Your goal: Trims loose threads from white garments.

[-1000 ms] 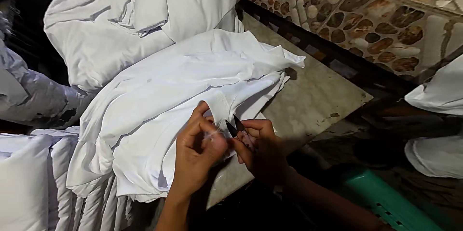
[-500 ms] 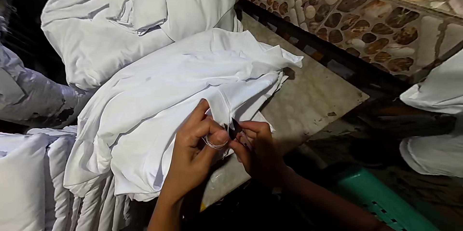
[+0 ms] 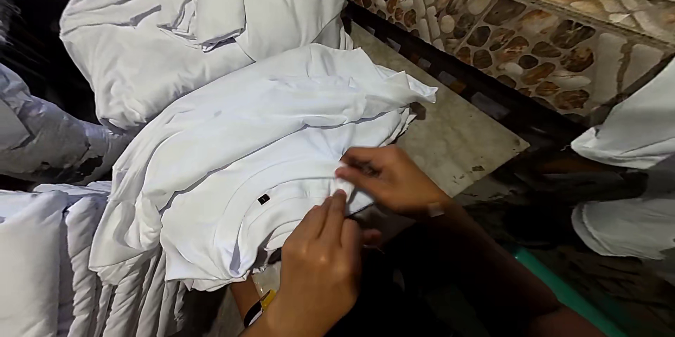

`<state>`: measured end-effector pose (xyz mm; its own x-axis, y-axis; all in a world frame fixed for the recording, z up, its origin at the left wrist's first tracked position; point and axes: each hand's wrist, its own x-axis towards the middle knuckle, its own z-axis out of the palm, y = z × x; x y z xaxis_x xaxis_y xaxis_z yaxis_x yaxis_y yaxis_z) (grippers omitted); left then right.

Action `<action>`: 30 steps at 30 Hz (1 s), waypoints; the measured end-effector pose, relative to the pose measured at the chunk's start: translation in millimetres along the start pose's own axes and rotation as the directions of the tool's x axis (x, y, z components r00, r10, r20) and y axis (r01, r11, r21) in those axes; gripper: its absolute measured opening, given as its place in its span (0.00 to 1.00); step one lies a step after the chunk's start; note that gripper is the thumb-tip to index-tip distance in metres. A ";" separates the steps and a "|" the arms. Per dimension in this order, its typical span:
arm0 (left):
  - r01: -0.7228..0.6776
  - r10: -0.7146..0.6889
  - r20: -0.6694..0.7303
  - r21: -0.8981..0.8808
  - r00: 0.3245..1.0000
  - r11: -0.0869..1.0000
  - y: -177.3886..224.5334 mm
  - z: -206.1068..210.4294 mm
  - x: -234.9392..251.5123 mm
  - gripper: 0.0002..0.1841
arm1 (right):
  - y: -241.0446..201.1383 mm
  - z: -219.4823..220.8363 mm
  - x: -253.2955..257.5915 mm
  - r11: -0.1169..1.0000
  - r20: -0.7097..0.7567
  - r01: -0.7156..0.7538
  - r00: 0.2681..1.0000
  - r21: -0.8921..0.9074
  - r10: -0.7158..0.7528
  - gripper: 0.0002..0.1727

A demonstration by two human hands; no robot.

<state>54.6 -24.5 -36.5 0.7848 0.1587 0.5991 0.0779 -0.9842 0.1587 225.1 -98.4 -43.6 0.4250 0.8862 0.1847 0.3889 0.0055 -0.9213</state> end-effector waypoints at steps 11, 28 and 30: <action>-0.086 -0.010 -0.165 -0.567 0.986 0.819 1.8 -20.3 -10.7 0.22 | 20.8 16.0 -36.4 0.820 -0.274 0.205 0.876 -0.534 -0.397 0.25; -0.187 0.086 -0.228 -0.471 0.970 0.862 4.1 -6.9 -24.1 0.22 | 14.0 15.3 -24.0 0.621 -0.175 0.274 0.808 -0.734 -0.563 0.25; -0.183 0.070 -0.237 -0.499 0.969 0.847 0.9 -10.1 -26.6 0.22 | 16.7 6.8 -28.5 0.701 -0.164 0.366 0.808 -0.612 -0.565 0.21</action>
<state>27.6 -28.8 -44.3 0.6204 0.1032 0.7775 -0.3846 -0.8239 0.4162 214.0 -120.4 -66.6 0.2580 0.6369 0.7265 0.9285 0.0445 -0.3687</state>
